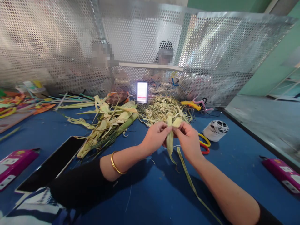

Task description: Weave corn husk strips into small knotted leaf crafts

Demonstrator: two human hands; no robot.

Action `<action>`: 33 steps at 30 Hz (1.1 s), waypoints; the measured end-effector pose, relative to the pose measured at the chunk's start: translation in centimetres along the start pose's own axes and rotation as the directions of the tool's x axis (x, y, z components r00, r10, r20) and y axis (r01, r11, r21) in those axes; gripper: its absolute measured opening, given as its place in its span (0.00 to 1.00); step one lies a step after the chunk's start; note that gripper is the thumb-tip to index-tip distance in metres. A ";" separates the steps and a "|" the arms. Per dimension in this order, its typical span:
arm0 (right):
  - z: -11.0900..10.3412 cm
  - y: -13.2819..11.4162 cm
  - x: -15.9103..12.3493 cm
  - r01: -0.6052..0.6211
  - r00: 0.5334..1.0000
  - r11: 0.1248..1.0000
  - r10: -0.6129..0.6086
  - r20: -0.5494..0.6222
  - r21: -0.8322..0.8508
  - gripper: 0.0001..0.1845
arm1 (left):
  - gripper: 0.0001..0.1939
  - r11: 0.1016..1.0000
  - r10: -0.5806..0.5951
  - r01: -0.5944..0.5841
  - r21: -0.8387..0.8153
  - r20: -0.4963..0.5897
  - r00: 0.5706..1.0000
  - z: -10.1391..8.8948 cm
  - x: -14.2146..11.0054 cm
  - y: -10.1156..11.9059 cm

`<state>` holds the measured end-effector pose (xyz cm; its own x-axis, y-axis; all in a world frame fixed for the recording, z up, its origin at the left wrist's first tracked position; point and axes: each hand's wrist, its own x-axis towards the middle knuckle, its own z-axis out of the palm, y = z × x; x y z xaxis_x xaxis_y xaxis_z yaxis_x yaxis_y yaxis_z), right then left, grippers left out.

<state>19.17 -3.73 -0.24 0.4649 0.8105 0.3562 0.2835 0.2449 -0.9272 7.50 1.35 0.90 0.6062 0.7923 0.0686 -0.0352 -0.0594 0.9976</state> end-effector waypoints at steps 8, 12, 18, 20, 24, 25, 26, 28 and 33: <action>0.2 -0.6 -0.2 0.048 0.996 0.992 -0.057 -0.071 -0.121 0.11 | 0.11 0.965 0.100 -0.064 0.252 -0.130 0.986 -0.2 -0.1 -0.5; 0.2 -1.1 -0.7 0.111 0.986 0.976 -0.132 -0.103 -0.189 0.10 | 0.13 0.976 0.091 -0.055 0.213 -0.163 0.982 -0.4 0.2 -0.6; 0.0 -1.4 -0.9 0.164 0.975 0.971 -0.186 -0.123 -0.173 0.08 | 0.11 0.997 -0.016 0.032 0.073 -0.214 0.977 -0.3 0.5 -1.2; -0.1 -1.5 -1.0 0.175 0.972 0.970 -0.197 -0.128 -0.166 0.07 | 0.12 0.996 0.016 0.004 0.091 -0.218 0.976 -0.4 0.7 -1.3; -0.2 -1.7 -1.1 0.202 0.965 0.968 -0.223 -0.137 -0.146 0.07 | 0.13 0.963 0.165 -0.103 0.249 -0.243 0.956 -1.0 1.1 -1.5; -0.3 -1.8 -1.2 0.216 0.961 0.966 -0.236 -0.144 -0.146 0.07 | 0.13 0.951 0.188 -0.112 0.287 -0.255 0.948 -1.1 1.2 -1.5; -0.3 -1.9 -1.2 0.231 0.954 0.961 -0.254 -0.158 -0.152 0.07 | 0.13 0.942 0.203 -0.112 0.317 -0.270 0.941 -1.2 1.4 -1.5; -0.4 -2.3 -1.4 0.261 0.935 0.949 -0.294 -0.197 -0.176 0.07 | 0.13 0.929 0.216 -0.098 0.357 -0.308 0.927 -1.5 1.7 -1.6; -0.7 -3.2 -1.6 0.355 0.875 0.906 -0.409 -0.259 -0.231 0.06 | 0.13 0.944 0.195 -0.071 0.321 -0.375 0.906 -2.2 2.7 -2.3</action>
<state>18.13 -6.16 2.22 0.5080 0.4708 0.7213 0.6161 0.3867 -0.6862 7.47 5.03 -1.24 0.2441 0.9342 0.2601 0.1793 -0.3070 0.9347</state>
